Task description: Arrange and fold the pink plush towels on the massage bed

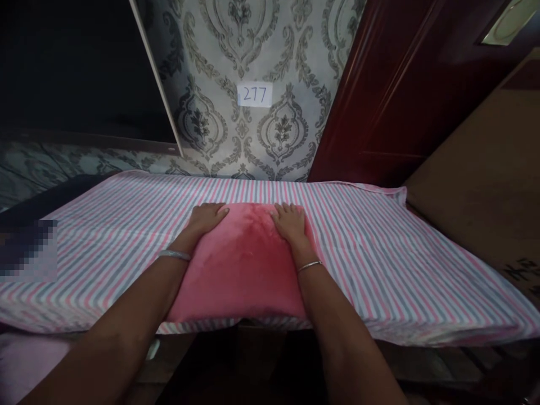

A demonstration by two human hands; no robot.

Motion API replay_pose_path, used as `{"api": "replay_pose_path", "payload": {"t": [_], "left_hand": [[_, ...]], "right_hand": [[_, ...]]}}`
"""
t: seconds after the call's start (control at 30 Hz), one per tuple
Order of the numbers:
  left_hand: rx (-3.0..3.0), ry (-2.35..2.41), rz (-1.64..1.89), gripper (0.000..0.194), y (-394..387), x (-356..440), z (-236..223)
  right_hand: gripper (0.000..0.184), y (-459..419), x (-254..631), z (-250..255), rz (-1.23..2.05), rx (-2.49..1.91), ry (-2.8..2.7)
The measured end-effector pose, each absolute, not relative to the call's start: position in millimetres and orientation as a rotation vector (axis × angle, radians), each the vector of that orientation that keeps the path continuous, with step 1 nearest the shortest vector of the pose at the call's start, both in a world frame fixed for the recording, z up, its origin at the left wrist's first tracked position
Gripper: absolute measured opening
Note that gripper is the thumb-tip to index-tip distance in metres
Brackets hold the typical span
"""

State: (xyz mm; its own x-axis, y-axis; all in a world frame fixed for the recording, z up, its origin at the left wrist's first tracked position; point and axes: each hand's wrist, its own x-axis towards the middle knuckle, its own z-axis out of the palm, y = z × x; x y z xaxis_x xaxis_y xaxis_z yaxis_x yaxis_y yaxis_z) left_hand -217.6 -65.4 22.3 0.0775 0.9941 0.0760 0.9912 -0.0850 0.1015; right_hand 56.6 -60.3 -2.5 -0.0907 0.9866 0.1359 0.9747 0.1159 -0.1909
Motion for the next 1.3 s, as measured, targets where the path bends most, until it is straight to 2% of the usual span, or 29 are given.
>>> {"api": "replay_pose_path", "payload": {"t": [0.2,0.3,0.37,0.53,0.77,0.9,1.03,1.17,1.3], "left_hand": [[2.317,2.086,0.222,0.062,-65,-219,19],[2.296,2.099,0.234,0.063,-64,-218,19],[2.285,2.106,0.241,0.064,-64,-217,20],[2.309,2.112,0.251,0.063,-66,-215,19],[2.284,2.204,0.390,0.065,-78,-213,37],[2.378,2.155,0.321,0.059,-114,-194,55],[2.547,1.846,0.344,0.063,-171,-165,38],[2.516,1.835,0.258,0.069,-204,-149,5],[2.531,1.869,0.197,0.069,-205,-148,-4]], "right_hand": [[0.060,-63,96,-7,0.316,-2.112,-1.871],[0.058,-76,103,-2,0.137,-2.022,-1.794],[0.056,-94,100,2,0.033,-1.812,-1.779],[0.043,-153,63,-1,0.304,-1.183,-1.979],[0.020,-179,34,-12,0.271,-1.149,-2.095],[0.034,-168,46,8,0.152,-1.309,-1.994],[0.050,-170,43,19,0.006,-1.600,-2.096],[0.056,-176,40,5,0.033,-1.766,-2.273],[0.057,-176,44,-7,0.050,-1.781,-2.284]]}}
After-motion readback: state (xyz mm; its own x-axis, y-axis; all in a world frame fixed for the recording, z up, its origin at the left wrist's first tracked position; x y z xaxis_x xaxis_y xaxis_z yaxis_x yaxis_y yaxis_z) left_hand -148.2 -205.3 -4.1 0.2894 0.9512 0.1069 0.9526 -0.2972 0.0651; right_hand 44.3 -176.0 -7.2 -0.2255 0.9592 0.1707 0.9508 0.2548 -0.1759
